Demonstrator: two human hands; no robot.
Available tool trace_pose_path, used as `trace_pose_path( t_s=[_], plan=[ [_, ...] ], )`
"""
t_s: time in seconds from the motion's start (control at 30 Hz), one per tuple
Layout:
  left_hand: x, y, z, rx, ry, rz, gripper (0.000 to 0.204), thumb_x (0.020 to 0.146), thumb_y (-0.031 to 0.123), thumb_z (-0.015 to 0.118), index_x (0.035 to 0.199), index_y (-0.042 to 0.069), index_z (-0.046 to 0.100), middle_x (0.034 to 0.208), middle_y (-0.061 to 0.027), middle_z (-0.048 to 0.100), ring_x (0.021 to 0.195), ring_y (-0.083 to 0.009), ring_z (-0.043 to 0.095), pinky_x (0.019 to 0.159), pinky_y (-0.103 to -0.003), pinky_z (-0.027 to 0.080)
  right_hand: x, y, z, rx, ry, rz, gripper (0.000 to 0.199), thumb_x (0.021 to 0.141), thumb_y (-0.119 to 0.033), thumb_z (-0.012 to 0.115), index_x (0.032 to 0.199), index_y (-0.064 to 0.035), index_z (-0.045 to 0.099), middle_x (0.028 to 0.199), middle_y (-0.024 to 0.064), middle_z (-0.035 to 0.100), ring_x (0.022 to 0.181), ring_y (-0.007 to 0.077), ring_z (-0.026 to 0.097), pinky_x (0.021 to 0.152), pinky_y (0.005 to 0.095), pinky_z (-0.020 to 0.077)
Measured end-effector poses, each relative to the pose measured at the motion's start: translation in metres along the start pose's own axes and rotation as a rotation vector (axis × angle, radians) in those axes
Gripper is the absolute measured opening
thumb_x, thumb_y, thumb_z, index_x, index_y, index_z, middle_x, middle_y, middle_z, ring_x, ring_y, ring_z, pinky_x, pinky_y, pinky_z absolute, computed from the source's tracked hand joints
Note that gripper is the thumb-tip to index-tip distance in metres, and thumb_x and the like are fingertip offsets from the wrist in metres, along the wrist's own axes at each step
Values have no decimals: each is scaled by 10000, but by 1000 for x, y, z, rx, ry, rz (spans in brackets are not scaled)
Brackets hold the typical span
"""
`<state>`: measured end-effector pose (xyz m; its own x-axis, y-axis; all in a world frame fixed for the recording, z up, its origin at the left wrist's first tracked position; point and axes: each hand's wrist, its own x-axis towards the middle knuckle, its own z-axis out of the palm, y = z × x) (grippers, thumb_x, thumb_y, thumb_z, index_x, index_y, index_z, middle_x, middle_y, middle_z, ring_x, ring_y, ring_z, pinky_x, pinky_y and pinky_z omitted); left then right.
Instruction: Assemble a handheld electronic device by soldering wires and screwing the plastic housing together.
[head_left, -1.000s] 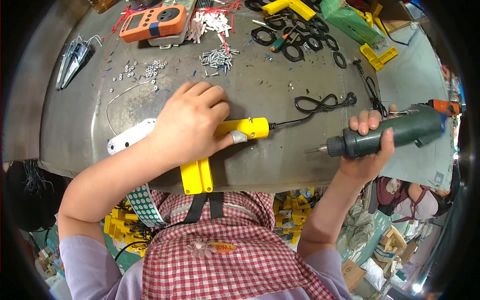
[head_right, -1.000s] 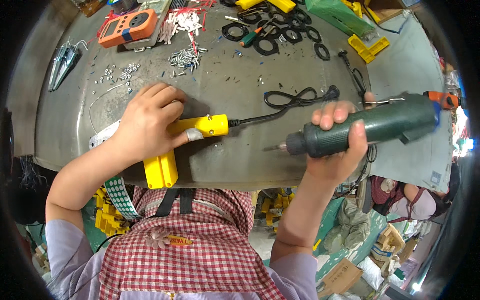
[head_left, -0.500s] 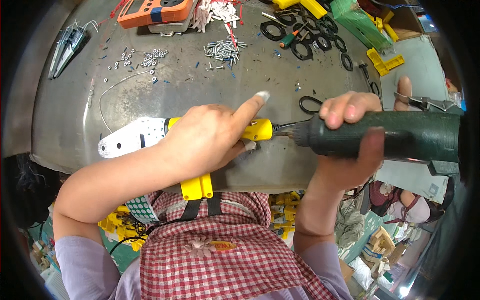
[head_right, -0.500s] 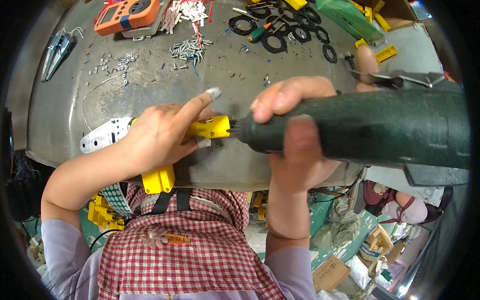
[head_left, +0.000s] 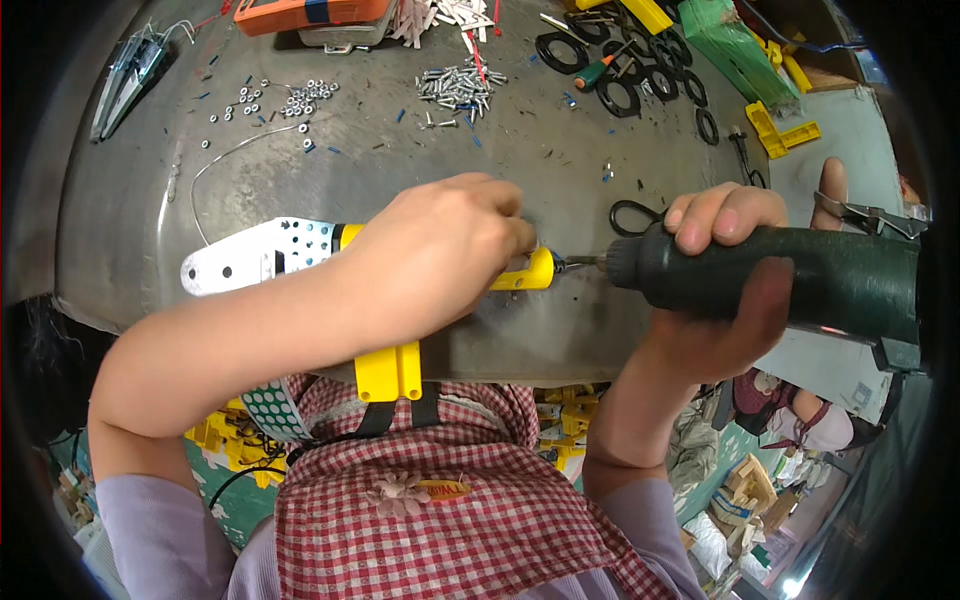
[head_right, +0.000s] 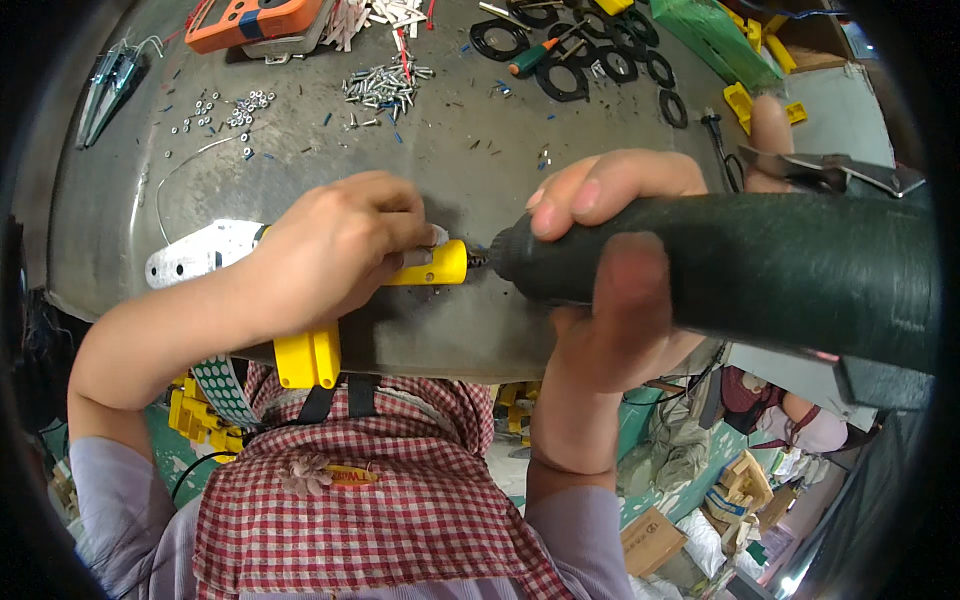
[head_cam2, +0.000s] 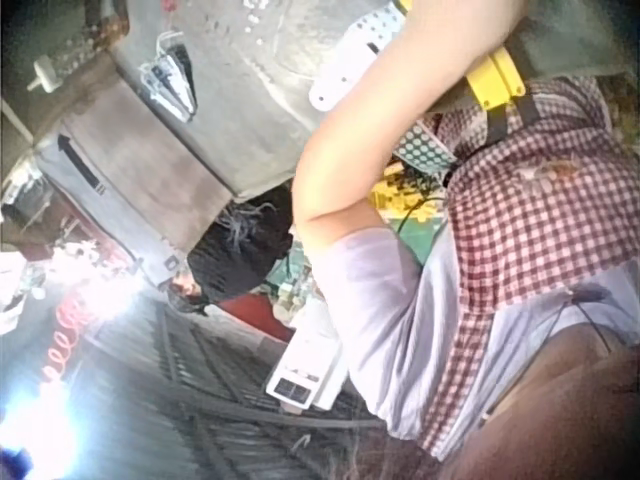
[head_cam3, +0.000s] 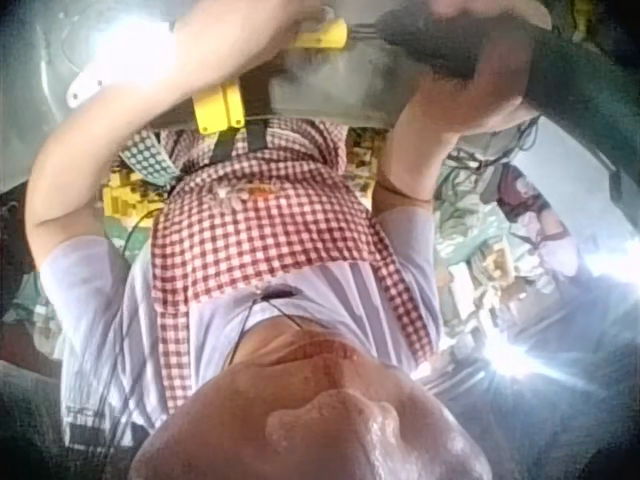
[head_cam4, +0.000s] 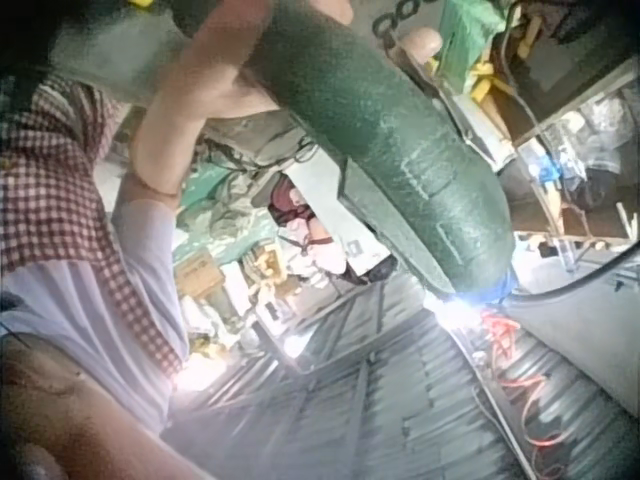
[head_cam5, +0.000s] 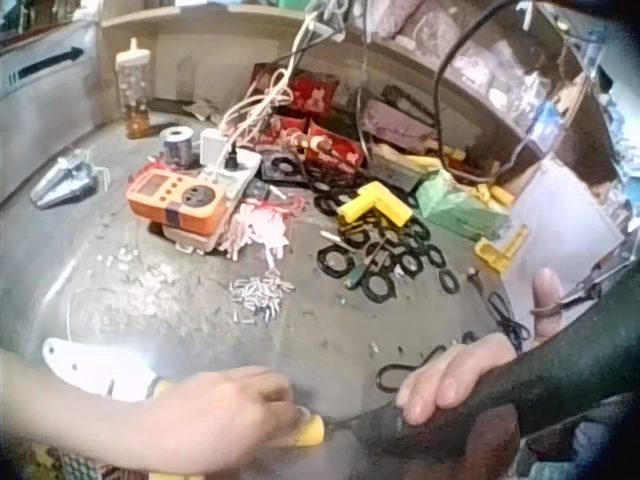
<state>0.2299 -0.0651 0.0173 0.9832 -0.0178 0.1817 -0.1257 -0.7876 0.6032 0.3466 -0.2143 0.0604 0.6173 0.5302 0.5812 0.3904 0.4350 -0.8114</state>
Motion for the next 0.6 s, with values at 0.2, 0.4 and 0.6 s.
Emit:
trace_pose_path(
  t_s=[0.2,0.4,0.6],
  plan=[
    [21,-2,-3,-48,-176,143,227,668,55,650,891,21,642,906,-108,600,858,-302,599,734,-397,494,-4,-6,-12,82,101,-40,744,895,-224,501,1421,28,38,841,142,527,649,210,545,648,377,484],
    [7,1,-1,122,-100,365,220,678,135,625,865,24,592,880,-96,551,878,-261,552,772,-361,463,-14,-9,-19,84,41,-3,661,920,-247,433,1434,-19,86,873,117,506,731,196,491,733,378,417],
    [8,4,1,218,-149,431,247,697,170,583,903,34,602,888,-86,550,893,-237,543,799,-342,449,-16,-15,-20,17,55,19,665,928,-244,420,1445,-35,57,882,120,507,740,199,496,739,383,414]
  ],
)
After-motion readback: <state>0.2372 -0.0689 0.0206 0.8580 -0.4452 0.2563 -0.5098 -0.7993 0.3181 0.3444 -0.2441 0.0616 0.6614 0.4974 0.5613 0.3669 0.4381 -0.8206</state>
